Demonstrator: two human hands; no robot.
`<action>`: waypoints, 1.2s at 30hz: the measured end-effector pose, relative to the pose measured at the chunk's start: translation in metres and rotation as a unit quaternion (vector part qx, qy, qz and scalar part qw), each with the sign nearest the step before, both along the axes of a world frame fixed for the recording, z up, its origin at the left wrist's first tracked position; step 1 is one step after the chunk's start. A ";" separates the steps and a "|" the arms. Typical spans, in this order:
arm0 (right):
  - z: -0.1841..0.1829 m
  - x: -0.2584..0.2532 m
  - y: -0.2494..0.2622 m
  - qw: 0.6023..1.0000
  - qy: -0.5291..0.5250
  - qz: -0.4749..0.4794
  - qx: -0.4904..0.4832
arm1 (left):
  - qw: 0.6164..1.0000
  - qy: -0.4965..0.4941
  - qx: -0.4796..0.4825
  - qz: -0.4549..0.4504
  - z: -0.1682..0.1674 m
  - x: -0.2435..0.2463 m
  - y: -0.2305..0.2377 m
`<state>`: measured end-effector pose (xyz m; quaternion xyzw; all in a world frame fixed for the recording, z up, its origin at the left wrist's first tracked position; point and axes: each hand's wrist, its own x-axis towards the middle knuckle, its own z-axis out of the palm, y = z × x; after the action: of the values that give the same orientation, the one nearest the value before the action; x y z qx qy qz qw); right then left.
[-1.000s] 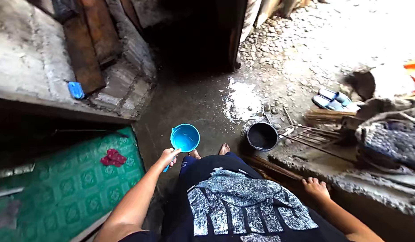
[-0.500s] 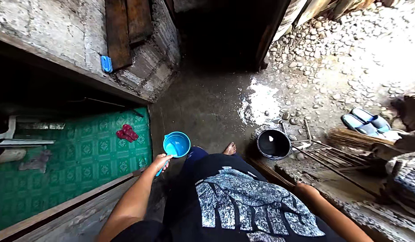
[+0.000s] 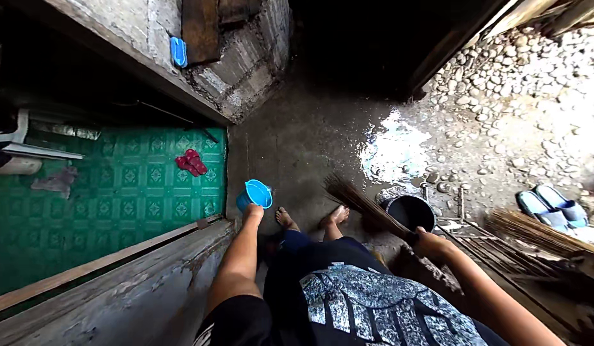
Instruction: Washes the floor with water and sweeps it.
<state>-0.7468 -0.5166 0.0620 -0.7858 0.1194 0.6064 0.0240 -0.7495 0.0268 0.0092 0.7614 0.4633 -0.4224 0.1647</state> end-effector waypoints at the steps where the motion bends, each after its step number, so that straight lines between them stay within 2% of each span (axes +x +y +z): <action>1: -0.001 0.009 0.013 1.000 -0.013 0.012 -0.009 | 1.000 0.000 0.008 -0.014 -0.002 0.005 0.000; 7: -0.020 0.047 0.084 0.995 -0.082 0.038 -0.036 | 0.997 0.002 0.046 -0.063 -0.018 0.022 0.014; 12: -0.040 0.071 0.137 0.995 -0.097 0.024 -0.002 | 0.998 -0.034 0.041 -0.026 -0.039 0.022 0.044; 15: -0.061 0.080 0.170 0.995 -0.082 0.010 0.062 | 0.995 -0.092 -0.019 0.043 -0.058 0.000 0.068; 18: -0.086 0.086 0.219 0.989 -0.077 0.013 0.124 | 0.969 -0.165 -0.096 0.154 -0.075 -0.046 0.076; 23: -0.147 0.082 0.326 0.980 -0.046 0.063 0.185 | 0.891 -0.281 -0.170 0.314 -0.062 -0.130 0.050; 28: -0.231 0.067 0.402 0.967 -0.024 0.147 0.207 | 0.851 -0.261 -0.190 0.414 -0.061 -0.183 0.012; 30: -0.273 0.069 0.405 0.965 -0.038 0.173 0.195 | 0.844 -0.245 -0.199 0.434 -0.074 -0.193 -0.002; 32: -0.307 0.084 0.383 0.971 -0.057 0.163 0.164 | 0.840 -0.238 -0.218 0.437 -0.087 -0.198 -0.011; 36: -0.354 0.140 0.261 0.991 -0.106 0.072 0.045 | 0.833 -0.244 -0.256 0.425 -0.109 -0.195 -0.019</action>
<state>-0.6070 -0.2556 -0.2918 -0.8506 0.0318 0.5242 0.0276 -0.9449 0.0081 -0.1001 0.4985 0.5612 -0.2145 0.6249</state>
